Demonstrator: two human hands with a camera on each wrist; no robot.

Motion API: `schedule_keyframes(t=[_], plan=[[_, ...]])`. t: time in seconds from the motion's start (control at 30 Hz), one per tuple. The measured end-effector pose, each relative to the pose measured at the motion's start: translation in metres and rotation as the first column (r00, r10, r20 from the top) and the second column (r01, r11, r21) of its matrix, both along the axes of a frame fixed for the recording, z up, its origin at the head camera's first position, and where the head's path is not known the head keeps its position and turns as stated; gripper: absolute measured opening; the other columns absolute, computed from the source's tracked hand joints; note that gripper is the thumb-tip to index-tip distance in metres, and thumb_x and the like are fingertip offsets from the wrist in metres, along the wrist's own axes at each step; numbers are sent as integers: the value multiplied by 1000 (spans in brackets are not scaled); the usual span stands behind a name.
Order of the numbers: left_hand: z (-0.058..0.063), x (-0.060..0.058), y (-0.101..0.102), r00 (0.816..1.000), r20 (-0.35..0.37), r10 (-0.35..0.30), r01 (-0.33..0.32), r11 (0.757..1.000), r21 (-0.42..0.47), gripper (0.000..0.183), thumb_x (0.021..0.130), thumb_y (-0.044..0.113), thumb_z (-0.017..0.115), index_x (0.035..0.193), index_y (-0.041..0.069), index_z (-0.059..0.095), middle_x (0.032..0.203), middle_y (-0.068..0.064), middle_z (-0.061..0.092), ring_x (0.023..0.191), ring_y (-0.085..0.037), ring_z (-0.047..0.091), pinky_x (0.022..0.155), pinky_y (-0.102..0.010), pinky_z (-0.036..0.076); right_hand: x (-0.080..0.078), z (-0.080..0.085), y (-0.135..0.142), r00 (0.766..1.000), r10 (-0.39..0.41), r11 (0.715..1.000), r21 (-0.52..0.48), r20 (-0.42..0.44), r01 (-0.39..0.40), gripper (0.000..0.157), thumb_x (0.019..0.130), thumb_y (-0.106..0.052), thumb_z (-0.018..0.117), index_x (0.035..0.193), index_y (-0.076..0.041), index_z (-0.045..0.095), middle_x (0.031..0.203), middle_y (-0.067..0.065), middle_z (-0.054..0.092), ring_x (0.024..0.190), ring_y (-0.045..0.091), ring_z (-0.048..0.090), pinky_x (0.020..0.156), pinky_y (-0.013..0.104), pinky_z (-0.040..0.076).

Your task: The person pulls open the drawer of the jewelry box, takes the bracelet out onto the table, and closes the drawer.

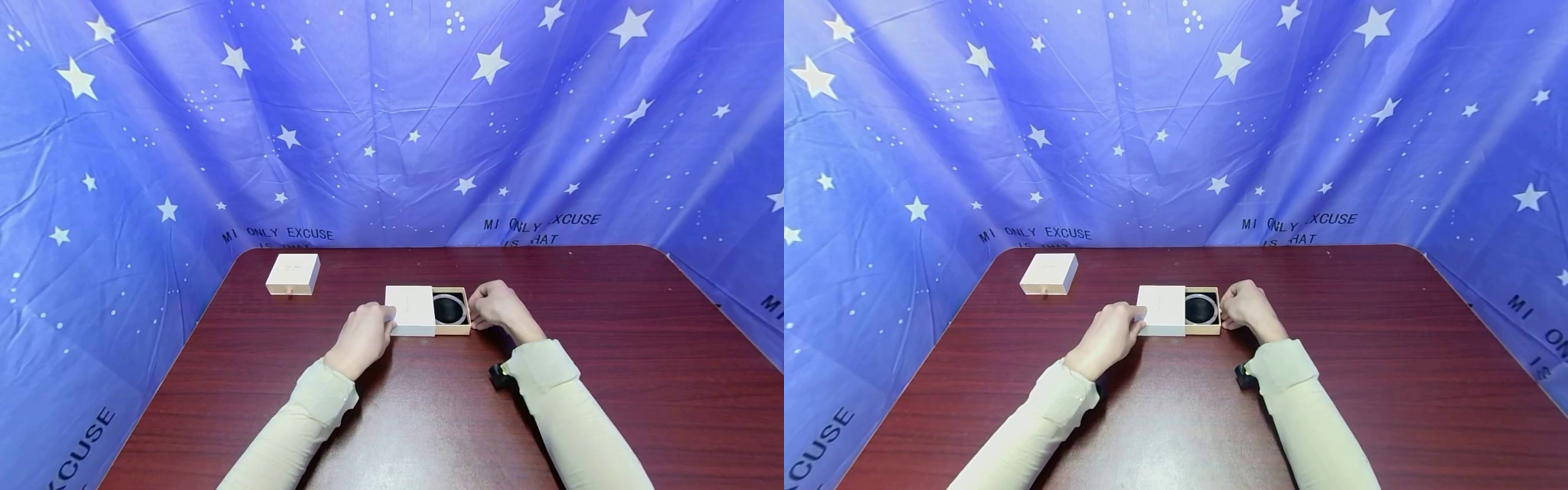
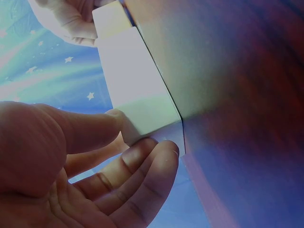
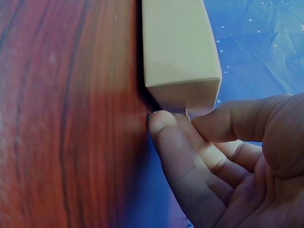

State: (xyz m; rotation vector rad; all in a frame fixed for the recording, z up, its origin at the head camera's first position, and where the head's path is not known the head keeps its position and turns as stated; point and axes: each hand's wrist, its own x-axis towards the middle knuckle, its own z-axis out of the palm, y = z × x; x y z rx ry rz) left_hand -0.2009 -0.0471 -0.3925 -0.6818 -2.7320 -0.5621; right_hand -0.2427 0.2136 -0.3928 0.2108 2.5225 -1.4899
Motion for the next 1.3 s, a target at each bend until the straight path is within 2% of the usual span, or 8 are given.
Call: schedule_keyframes(t=[0.53,1.3], plan=[[0,0,0,1000,3,-1,1,1000,0,37,85,10,69,61,15,41,62,-1,44,57,-23,54,53,-36,45,3,5,4,1000,17,998,60,-8,-17,19,81,12,42,86,10,61,66,13,63,55,21,65,56,35,55],[0,0,0,1000,1,-3,3,1000,5,37,85,9,69,61,15,42,62,-1,44,57,-22,53,53,-37,45,1,4,8,1000,7,998,65,-8,-7,15,83,10,46,84,10,60,63,11,64,52,19,64,54,34,55]])
